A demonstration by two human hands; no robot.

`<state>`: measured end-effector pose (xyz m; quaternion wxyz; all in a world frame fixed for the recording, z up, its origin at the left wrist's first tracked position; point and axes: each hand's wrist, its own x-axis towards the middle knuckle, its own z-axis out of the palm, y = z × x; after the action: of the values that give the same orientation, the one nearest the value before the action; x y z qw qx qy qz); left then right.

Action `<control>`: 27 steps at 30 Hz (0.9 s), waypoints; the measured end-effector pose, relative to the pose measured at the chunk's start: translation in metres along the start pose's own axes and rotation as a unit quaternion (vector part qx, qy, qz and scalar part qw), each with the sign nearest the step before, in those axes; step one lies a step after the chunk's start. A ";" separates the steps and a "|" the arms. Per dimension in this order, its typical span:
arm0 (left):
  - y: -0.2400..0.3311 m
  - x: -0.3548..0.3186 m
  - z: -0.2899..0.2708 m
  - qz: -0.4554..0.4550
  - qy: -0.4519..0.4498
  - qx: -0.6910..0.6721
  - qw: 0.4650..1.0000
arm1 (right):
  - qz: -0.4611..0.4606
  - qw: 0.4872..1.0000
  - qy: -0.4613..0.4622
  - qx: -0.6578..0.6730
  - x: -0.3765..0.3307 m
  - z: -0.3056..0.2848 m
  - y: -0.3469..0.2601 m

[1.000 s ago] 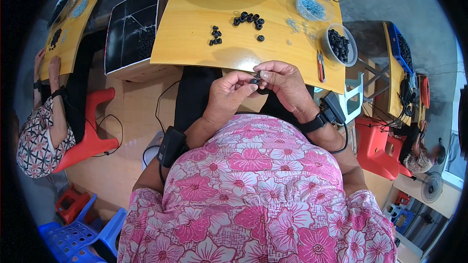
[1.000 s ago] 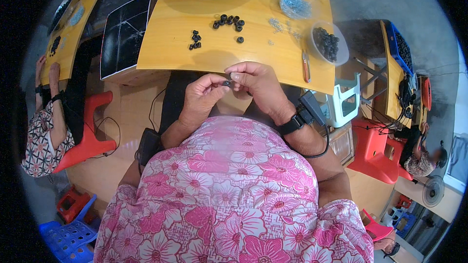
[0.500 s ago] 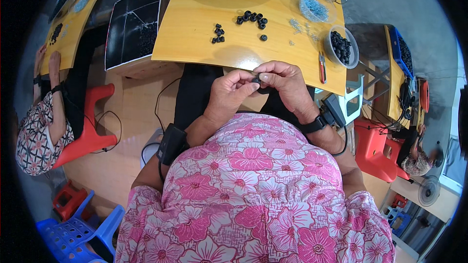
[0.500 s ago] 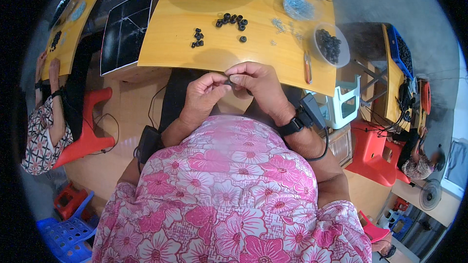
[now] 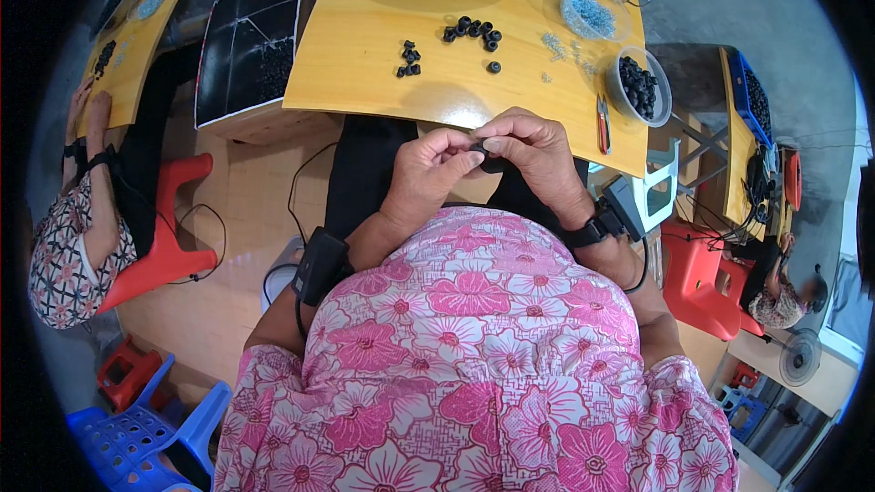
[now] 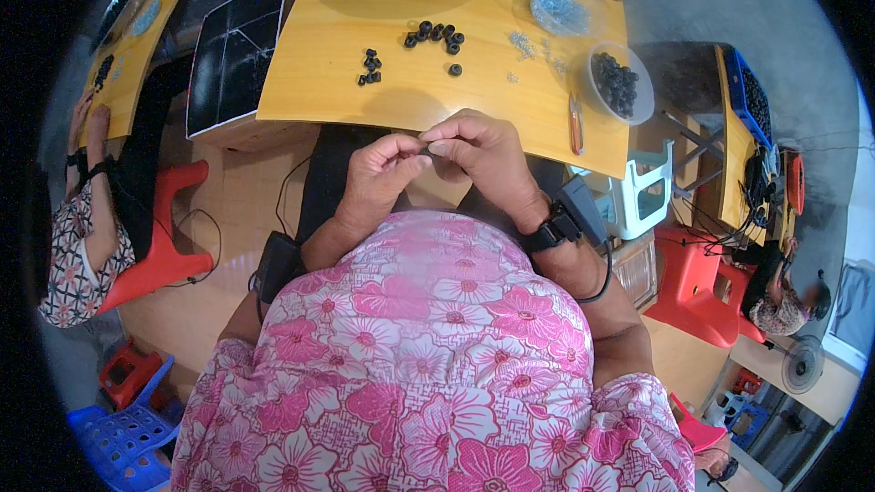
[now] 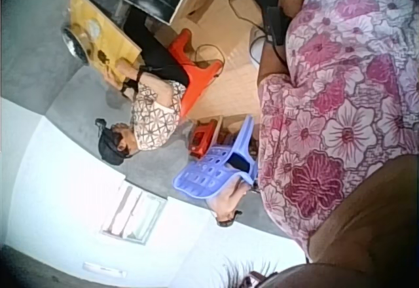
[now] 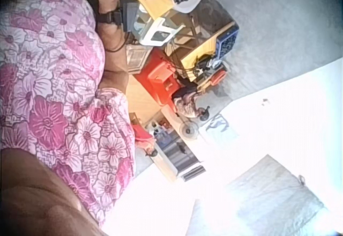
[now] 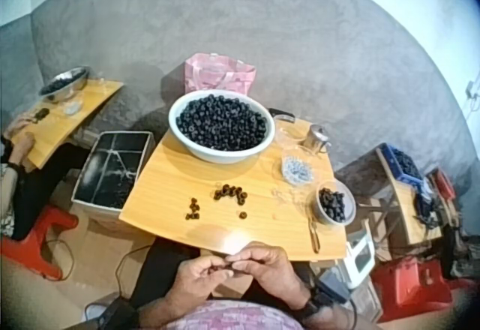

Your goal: Assembling black plastic rings with clear inserts.

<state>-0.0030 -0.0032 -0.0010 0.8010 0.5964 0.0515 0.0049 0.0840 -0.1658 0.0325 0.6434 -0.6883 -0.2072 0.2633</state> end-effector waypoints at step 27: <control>-0.005 0.002 -0.003 -0.006 -0.002 -0.009 1.000 | 0.076 0.995 0.028 0.053 -0.004 0.003 0.010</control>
<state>-0.0016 -0.0018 -0.0069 0.8063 0.5891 0.0536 -0.0003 0.0784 -0.1676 0.0225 0.6627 -0.6742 -0.1221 0.3022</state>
